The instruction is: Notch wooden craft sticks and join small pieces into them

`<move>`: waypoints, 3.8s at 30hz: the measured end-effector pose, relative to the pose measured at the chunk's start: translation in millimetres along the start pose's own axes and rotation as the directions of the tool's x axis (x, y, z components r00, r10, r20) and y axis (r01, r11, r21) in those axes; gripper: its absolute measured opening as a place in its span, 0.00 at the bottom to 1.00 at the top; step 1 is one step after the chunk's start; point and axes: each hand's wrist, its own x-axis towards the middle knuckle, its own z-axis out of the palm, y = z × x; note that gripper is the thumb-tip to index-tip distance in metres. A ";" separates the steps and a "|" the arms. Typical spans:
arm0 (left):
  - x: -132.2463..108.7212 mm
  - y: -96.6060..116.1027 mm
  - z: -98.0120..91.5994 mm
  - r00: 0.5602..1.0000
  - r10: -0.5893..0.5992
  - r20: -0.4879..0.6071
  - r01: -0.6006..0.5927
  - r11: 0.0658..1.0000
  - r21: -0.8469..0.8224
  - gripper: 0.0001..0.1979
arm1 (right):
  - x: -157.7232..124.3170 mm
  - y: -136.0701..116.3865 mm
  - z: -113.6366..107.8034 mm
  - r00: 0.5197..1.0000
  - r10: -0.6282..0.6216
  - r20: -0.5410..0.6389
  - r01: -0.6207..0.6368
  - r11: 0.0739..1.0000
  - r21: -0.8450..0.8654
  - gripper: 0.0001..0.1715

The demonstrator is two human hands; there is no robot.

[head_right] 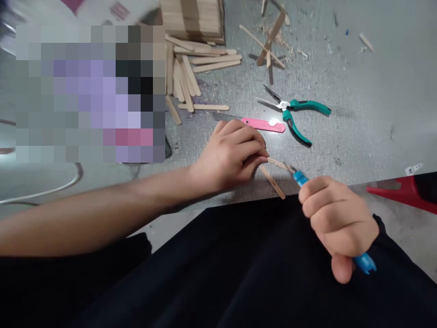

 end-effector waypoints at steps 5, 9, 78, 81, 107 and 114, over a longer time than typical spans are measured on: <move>1.3 -0.1 -2.6 0.992 -0.124 0.034 0.127 0.982 -0.143 0.06 | 12.0 21.9 -40.4 0.967 -0.256 0.000 0.234 0.884 -0.405 0.25; 3.5 0.8 -4.0 0.935 -0.355 0.018 0.332 0.853 -0.403 0.03 | -3.0 33.2 -94.9 0.921 0.156 0.357 0.112 0.772 -0.625 0.21; 13.7 22.1 6.2 0.859 -0.512 -0.005 0.182 0.314 -0.932 0.20 | 58.2 75.3 -53.2 0.777 0.524 0.349 -0.215 0.742 -0.634 0.18; 14.7 22.3 5.8 0.862 -0.507 -0.020 0.167 0.322 -0.932 0.20 | 57.8 75.4 -53.7 0.776 0.526 0.348 -0.220 0.743 -0.632 0.18; 18.8 18.7 -5.7 0.861 -0.508 0.010 0.237 0.384 -0.893 0.16 | 62.8 72.8 -56.3 0.748 0.559 0.359 -0.228 0.724 -0.651 0.20; 23.3 16.3 -5.7 0.864 -0.489 0.116 0.234 0.187 -0.954 0.17 | 67.3 74.9 -57.8 0.709 0.603 0.365 -0.311 0.733 -0.605 0.21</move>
